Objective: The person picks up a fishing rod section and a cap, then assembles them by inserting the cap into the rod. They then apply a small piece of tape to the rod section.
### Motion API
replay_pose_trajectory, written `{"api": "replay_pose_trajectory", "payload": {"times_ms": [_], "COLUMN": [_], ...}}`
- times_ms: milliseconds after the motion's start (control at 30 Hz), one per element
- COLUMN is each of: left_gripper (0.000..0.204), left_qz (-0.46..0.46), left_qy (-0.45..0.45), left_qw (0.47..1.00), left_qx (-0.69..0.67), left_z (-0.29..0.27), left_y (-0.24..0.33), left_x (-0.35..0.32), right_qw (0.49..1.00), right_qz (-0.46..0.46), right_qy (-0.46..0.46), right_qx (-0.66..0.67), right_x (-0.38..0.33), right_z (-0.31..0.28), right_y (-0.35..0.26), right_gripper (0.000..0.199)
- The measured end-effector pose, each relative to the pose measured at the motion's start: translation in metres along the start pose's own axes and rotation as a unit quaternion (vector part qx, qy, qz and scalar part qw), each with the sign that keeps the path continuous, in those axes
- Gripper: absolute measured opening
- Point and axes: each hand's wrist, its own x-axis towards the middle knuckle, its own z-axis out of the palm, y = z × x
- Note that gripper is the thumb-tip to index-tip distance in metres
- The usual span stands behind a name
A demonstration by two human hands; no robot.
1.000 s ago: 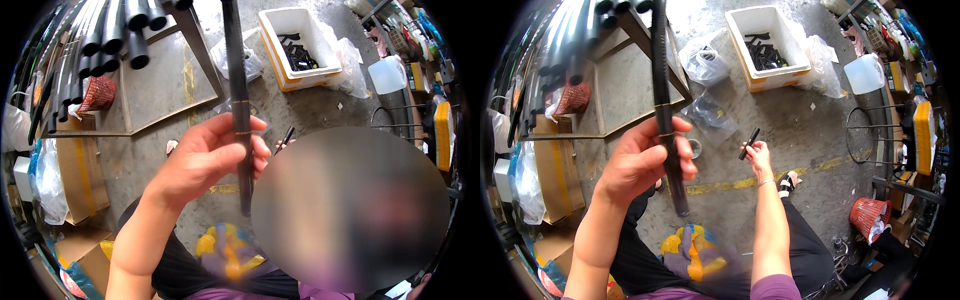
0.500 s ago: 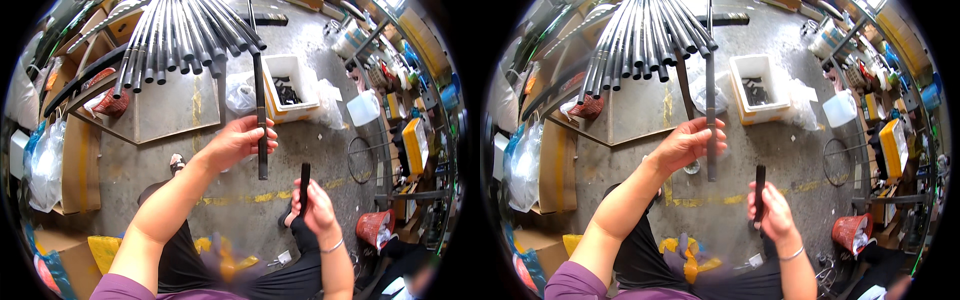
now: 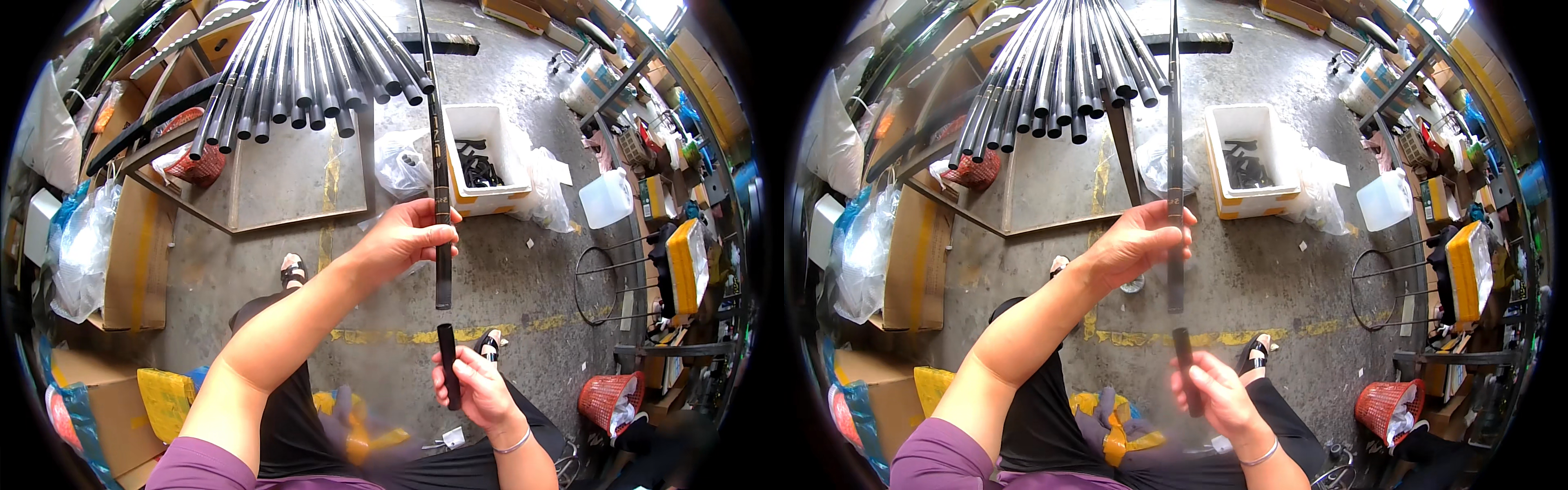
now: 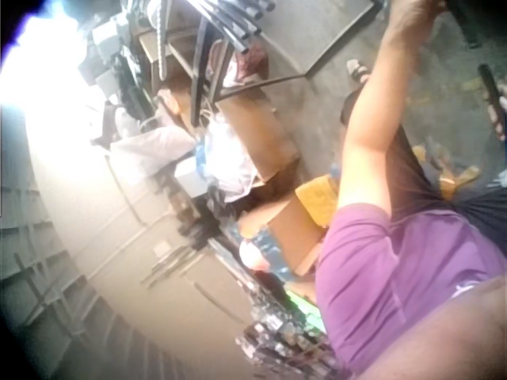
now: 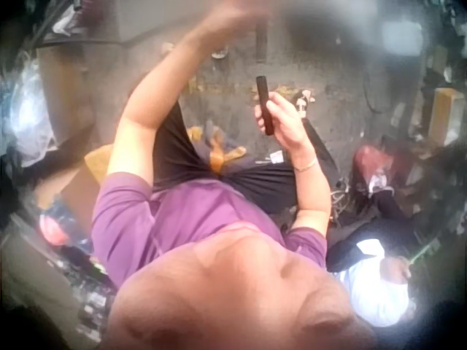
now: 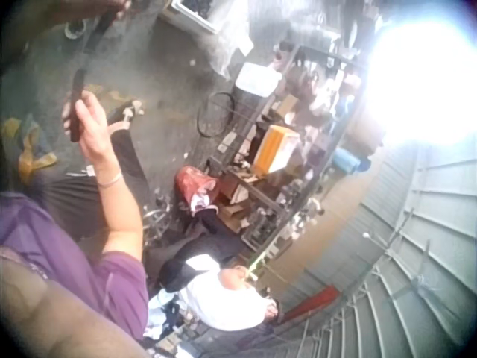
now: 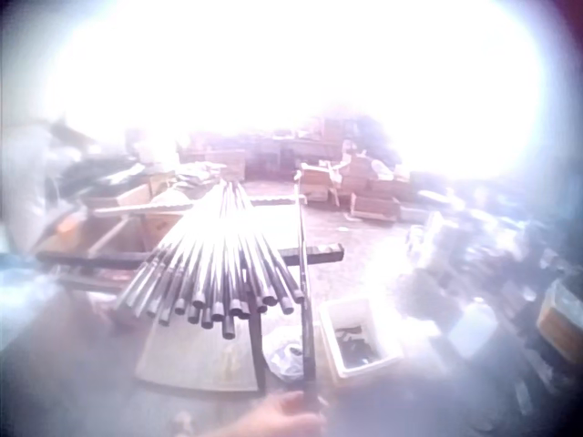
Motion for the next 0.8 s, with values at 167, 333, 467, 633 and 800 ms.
{"api": "replay_pose_trajectory", "payload": {"times_ms": [167, 333, 467, 633, 800], "left_gripper": [0.024, 0.024, 0.025, 0.024, 0.023], "left_qz": [0.006, 0.028, 0.026, 0.017, 0.022], "left_qy": [0.009, 0.006, 0.0, 0.01, 0.017], "left_qw": [1.0, 0.999, 0.999, 0.999, 0.999], "left_qx": [0.014, 0.02, 0.021, 0.026, 0.037], "left_z": [0.001, 0.004, 0.001, 0.006, 0.007], "left_y": [-0.001, -0.005, -0.004, -0.003, -0.002], "left_x": [0.003, 0.006, 0.004, 0.001, 0.0], "right_qw": [1.0, 0.998, 0.996, 0.996, 0.997], "right_qz": [0.014, -0.047, -0.079, -0.079, -0.073], "right_qy": [-0.006, 0.03, 0.025, 0.023, 0.034], "right_qx": [-0.005, -0.007, -0.027, -0.017, -0.02], "right_x": [-0.001, 0.001, 0.007, 0.009, 0.01], "right_z": [0.003, 0.012, 0.02, 0.026, 0.027], "right_y": [0.002, 0.0, 0.0, -0.002, -0.002], "right_gripper": [0.026, 0.025, 0.026, 0.031, 0.029]}}
